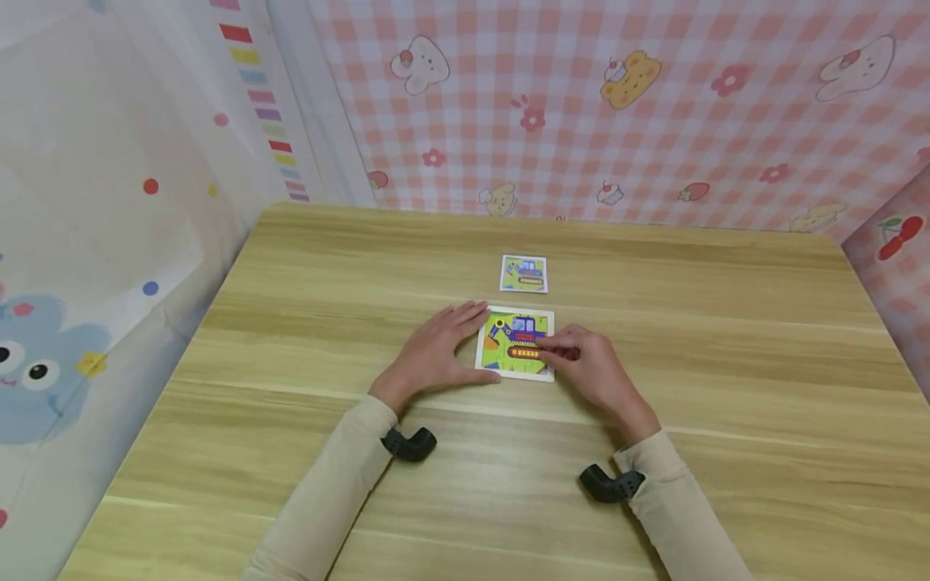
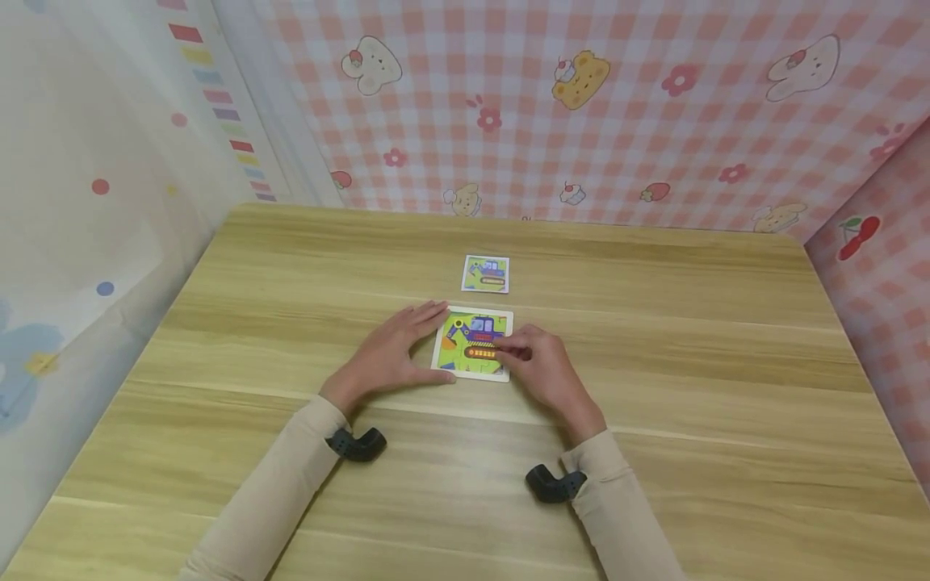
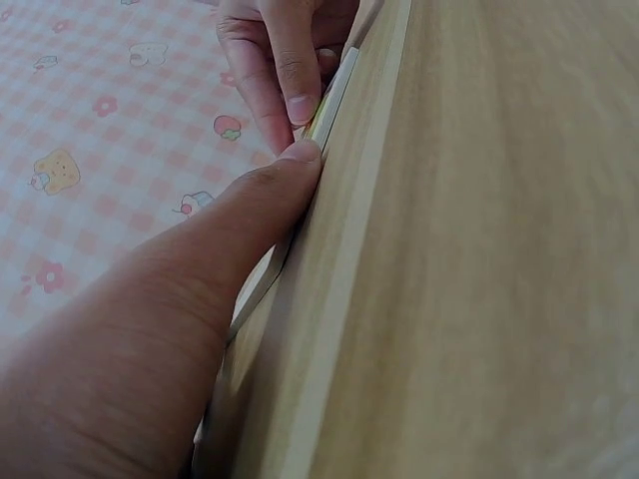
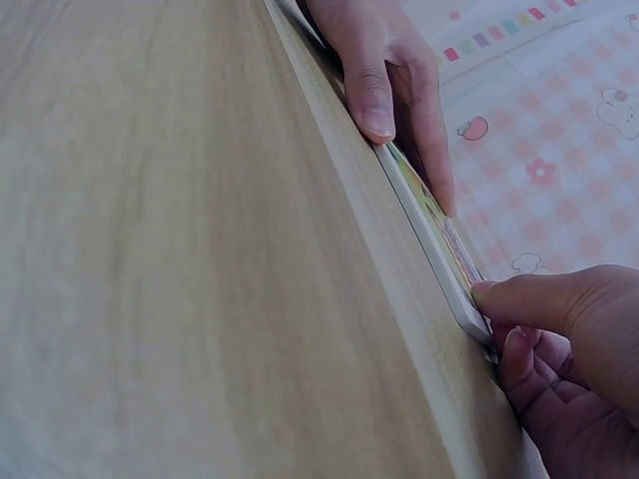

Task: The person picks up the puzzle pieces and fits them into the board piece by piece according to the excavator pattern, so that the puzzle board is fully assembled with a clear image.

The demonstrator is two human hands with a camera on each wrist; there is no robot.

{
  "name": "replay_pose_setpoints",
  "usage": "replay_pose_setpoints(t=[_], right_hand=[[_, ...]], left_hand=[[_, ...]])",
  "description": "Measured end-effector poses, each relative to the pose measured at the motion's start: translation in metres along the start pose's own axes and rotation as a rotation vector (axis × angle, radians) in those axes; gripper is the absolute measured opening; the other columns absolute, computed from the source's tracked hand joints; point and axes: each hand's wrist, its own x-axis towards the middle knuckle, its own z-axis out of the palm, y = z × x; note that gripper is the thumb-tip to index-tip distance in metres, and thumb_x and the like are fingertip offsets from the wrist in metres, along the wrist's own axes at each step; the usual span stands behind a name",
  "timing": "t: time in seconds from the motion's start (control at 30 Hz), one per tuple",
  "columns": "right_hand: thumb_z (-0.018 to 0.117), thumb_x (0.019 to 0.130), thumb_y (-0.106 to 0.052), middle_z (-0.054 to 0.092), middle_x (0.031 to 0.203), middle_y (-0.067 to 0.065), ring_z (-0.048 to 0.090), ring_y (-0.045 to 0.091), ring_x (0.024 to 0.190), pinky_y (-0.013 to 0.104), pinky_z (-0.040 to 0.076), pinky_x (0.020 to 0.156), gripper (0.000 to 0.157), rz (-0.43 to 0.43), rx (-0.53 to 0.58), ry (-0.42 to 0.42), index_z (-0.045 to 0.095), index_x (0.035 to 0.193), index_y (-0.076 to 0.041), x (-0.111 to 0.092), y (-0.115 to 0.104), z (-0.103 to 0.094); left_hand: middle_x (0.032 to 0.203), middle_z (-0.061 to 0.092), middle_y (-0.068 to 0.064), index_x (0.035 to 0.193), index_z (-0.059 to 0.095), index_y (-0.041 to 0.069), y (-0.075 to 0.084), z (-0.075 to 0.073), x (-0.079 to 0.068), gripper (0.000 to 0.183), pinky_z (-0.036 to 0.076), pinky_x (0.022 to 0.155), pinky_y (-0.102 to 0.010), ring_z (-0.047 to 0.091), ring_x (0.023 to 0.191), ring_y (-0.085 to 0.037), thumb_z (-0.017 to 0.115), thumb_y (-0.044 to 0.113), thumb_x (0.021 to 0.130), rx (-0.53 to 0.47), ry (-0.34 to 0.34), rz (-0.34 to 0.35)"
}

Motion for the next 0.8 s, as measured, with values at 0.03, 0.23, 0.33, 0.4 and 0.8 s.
replay_pose_setpoints(t=[0.03, 0.23, 0.33, 0.4, 0.8], right_hand=[[0.073, 0.096, -0.005, 0.068, 0.102, 0.01, 0.059, 0.021, 0.087, 0.022, 0.052, 0.07, 0.02, 0.001, 0.002, 0.0, 0.078, 0.115, -0.001, -0.0002, 0.0001, 0.0001], [0.073, 0.097, -0.005, 0.068, 0.102, 0.01, 0.059, 0.021, 0.087, 0.022, 0.052, 0.069, 0.02, -0.006, -0.01, 0.006, 0.078, 0.116, -0.001, -0.0001, 0.0006, 0.001], [0.072, 0.097, -0.005, 0.069, 0.102, 0.01, 0.059, 0.021, 0.086, 0.022, 0.052, 0.069, 0.02, -0.011, -0.014, 0.009, 0.078, 0.116, -0.001, 0.0002, 0.0006, 0.0012], [0.072, 0.097, -0.005, 0.069, 0.102, 0.01, 0.059, 0.021, 0.086, 0.022, 0.051, 0.069, 0.02, -0.009, -0.015, 0.009, 0.078, 0.116, -0.001, 0.0001, 0.0004, 0.0011], [0.072, 0.097, -0.006, 0.071, 0.104, 0.011, 0.062, 0.02, 0.09, 0.021, 0.054, 0.074, 0.019, 0.03, 0.061, 0.069, 0.078, 0.115, -0.002, 0.0, 0.0054, 0.0021]], left_hand=[[0.171, 0.019, 0.002, 0.164, 0.027, 0.016, 0.0002, 0.0, -0.0002, 0.11, 0.006, 0.129, -0.034, 0.014, 0.159, -0.019, 0.068, 0.076, 0.082, -0.002, 0.0, -0.001], [0.171, 0.02, 0.002, 0.164, 0.027, 0.017, 0.0008, -0.0002, -0.0001, 0.109, 0.005, 0.129, -0.033, 0.014, 0.158, -0.018, 0.068, 0.076, 0.082, -0.003, 0.004, -0.007], [0.171, 0.02, 0.001, 0.164, 0.027, 0.016, 0.001, -0.0003, 0.0001, 0.109, 0.005, 0.129, -0.033, 0.014, 0.158, -0.018, 0.068, 0.076, 0.082, -0.007, 0.008, -0.007], [0.171, 0.02, 0.001, 0.164, 0.027, 0.016, 0.001, -0.0001, 0.0001, 0.109, 0.005, 0.129, -0.033, 0.014, 0.158, -0.018, 0.068, 0.076, 0.082, -0.008, 0.007, -0.009], [0.171, 0.021, 0.002, 0.164, 0.028, 0.017, 0.0006, 0.0015, 0.0007, 0.11, 0.004, 0.129, -0.032, 0.014, 0.158, -0.017, 0.068, 0.077, 0.081, -0.012, 0.013, -0.013]])
